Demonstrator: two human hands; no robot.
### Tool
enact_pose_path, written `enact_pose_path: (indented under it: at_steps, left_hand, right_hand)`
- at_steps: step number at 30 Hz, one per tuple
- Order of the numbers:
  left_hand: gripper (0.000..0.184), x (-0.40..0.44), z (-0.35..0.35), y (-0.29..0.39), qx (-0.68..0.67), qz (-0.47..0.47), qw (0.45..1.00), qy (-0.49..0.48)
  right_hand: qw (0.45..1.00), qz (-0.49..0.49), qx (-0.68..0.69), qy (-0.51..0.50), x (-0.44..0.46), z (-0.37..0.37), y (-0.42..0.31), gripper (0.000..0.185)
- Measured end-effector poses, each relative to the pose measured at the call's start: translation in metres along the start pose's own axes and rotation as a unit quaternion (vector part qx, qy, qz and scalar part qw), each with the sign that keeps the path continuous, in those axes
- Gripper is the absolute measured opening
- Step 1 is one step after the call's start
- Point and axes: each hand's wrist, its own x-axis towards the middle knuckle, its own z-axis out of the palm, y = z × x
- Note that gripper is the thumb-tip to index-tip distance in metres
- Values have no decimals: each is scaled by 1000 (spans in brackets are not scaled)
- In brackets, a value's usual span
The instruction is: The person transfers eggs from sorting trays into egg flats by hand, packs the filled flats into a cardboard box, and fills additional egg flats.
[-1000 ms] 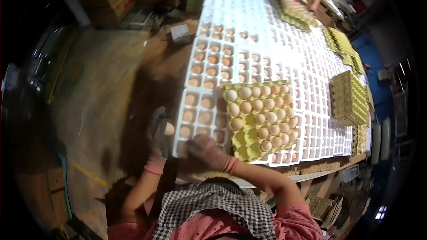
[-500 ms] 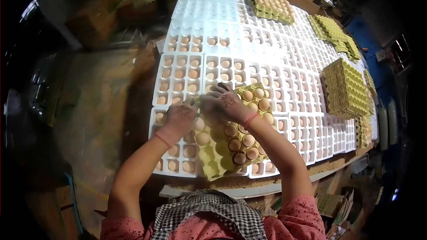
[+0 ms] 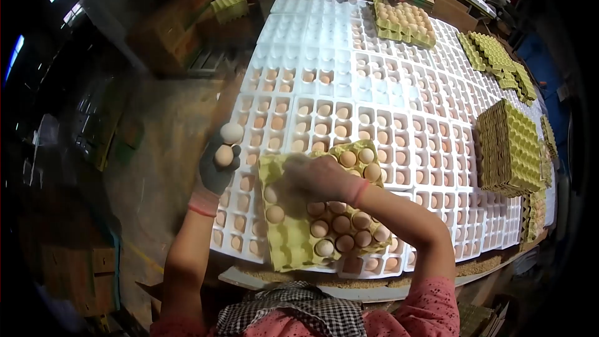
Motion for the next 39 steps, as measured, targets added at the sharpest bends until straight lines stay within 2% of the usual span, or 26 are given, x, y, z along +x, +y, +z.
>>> enact_pose_path:
  at_steps: [2, 3, 5, 6, 7, 8, 9, 11, 12, 14, 18, 20, 21, 22, 24, 26, 28, 30, 31, 32, 33, 34, 35, 37, 38, 39]
  left_hand:
    - [43, 20, -4, 2, -44, -13, 999, -19]
    - [41, 27, 7, 5, 288, 158, 944, -11]
    - [39, 49, 16, 5, 522, 273, 808, -4]
    - [40, 60, 23, 6, 308, 167, 936, -32]
    - [41, 71, 31, 7, 59, 68, 996, -8]
    - [41, 77, 42, 2, 88, 103, 991, 0]
    - [41, 84, 41, 0, 143, 120, 982, -31]
    - [42, 102, 48, -4, 187, 139, 969, -82]
    - [42, 104, 52, -5, 180, 108, 975, -71]
    - [43, 112, 55, -10, 169, 78, 980, -71]
    - [39, 147, 43, -26, 200, 38, 977, -69]
    - [37, 178, 38, -43, 222, 63, 972, -33]
    - [36, 198, 34, -52, 157, 67, 983, -69]
    - [38, 217, 29, -67, 302, 114, 945, -54]
    - [39, 247, 28, -86, 552, 187, 811, -54]
    - [34, 273, 26, -101, 688, 129, 712, -45]
    - [30, 292, 41, -102, 681, 152, 715, -35]
    - [27, 319, 53, -103, 602, 256, 756, -20]
    - [25, 328, 64, -101, 596, 304, 743, -8]
    - [23, 341, 71, -98, 618, 335, 711, -14]
    - [25, 358, 70, -105, 656, 329, 679, -16]
    - [28, 371, 69, -112, 692, 322, 646, -18]
    - [28, 378, 67, -119, 689, 323, 648, -18]
    - [36, 376, 64, -130, 871, 152, 466, -41]
    - [36, 377, 59, -133, 872, 139, 468, -47]
    - [39, 369, 62, -124, 845, 196, 494, -55]
  right_hand:
    - [949, -51, 252, 181, -2, 11, 10, 41]
    - [908, -83, 328, 247, 0, 16, 10, 48]
    - [936, -75, 279, 203, 8, 12, -2, 48]
    - [960, -65, 213, 172, 11, 1, -8, 49]
    - [983, -10, 165, 78, 21, -5, -24, 49]
    - [994, 34, 102, -22, 31, -12, -40, 50]
    - [989, 67, 123, 48, 47, 30, -43, 49]
    - [980, 72, 145, 113, 54, 39, -46, 45]
    - [982, 39, 151, 103, 49, 28, -47, 41]
    - [989, -54, 25, 135, 41, 38, -38, 30]
    - [996, -29, 34, 80, 19, -2, -11, 28]
    - [962, 99, 135, 214, 5, -37, 35, 40]
    - [940, 165, 168, 247, 8, -47, 67, 46]
    - [910, 230, 201, 279, 15, -51, 103, 52]
    - [866, 286, 218, 347, 33, -50, 164, 52]
    - [883, 360, 209, 219, 56, -43, 201, 52]
    - [918, 358, 142, 94, 68, -53, 217, 48]
    - [885, 393, 197, 155, 75, -73, 225, 41]
    - [866, 384, 188, 258, 83, -72, 235, 38]
    - [838, 373, 176, 358, 88, -70, 243, 35]
    - [832, 375, 143, 383, 93, -70, 246, 32]
    - [832, 377, 140, 382, 98, -58, 259, 32]
    - [871, 377, 46, 311, 105, -42, 273, 31]
    - [907, 361, -47, 214, 103, -31, 278, 31]
    - [896, 338, -18, 287, 97, -22, 281, 28]
    - [896, 283, 39, 340, 84, -25, 272, 28]
